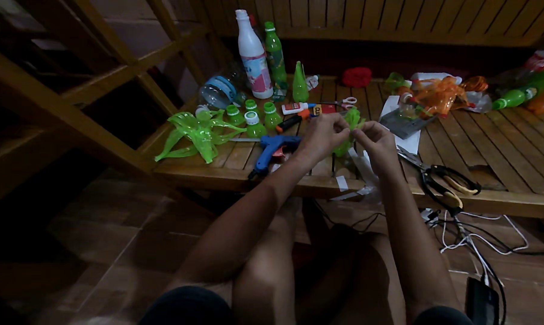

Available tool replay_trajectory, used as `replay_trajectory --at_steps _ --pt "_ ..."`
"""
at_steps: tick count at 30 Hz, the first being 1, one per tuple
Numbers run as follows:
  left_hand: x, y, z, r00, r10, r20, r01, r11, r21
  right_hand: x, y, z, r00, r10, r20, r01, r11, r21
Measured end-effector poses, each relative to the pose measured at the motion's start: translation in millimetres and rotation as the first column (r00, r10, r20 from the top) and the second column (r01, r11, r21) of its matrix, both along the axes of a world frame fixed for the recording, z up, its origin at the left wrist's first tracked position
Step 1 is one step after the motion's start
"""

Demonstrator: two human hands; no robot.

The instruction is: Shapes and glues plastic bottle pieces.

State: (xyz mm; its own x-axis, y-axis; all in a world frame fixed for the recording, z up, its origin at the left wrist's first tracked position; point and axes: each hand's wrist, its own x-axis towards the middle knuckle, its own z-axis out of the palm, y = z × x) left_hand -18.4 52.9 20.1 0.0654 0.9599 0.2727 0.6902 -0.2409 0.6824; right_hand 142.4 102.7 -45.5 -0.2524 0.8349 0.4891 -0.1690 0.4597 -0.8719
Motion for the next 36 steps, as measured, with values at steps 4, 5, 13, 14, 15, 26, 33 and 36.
replay_trajectory --at_steps 4,5,13,14,15,26,33,36 --pt "2 -1 0 1.0 0.015 -0.013 -0.014 1.0 0.019 0 -1 0 1.0 -0.017 0.005 0.017 1.0 0.011" --pt "3 -2 0 1.0 0.014 -0.011 -0.014 1.0 0.023 0 -1 1 1.0 -0.025 0.012 0.025 1.0 0.011" --pt "4 -3 2 1.0 -0.004 0.002 0.004 1.0 0.013 1 -1 2 0.999 -0.033 0.018 0.032 0.999 0.007" --pt "4 -3 2 1.0 -0.002 0.004 0.002 1.0 0.014 1 -1 2 1.0 -0.029 0.011 0.028 1.0 0.009" --pt "4 -3 1 1.0 -0.002 0.011 0.001 1.0 0.013 1 -1 2 1.0 -0.026 0.004 0.026 1.0 0.012" --pt "5 -4 -2 1.0 0.012 0.011 -0.012 0.999 0.035 -1 -2 -1 0.997 -0.079 0.016 0.077 0.993 0.086" --pt "-15 -8 15 0.999 -0.021 0.024 0.02 1.0 0.021 -2 -2 0 0.989 -0.127 0.076 0.114 0.981 0.158" --pt "-59 -23 44 0.983 0.141 -0.116 -0.129 0.986 0.107 -1 -3 0 0.987 -0.12 0.102 0.105 0.984 0.147"
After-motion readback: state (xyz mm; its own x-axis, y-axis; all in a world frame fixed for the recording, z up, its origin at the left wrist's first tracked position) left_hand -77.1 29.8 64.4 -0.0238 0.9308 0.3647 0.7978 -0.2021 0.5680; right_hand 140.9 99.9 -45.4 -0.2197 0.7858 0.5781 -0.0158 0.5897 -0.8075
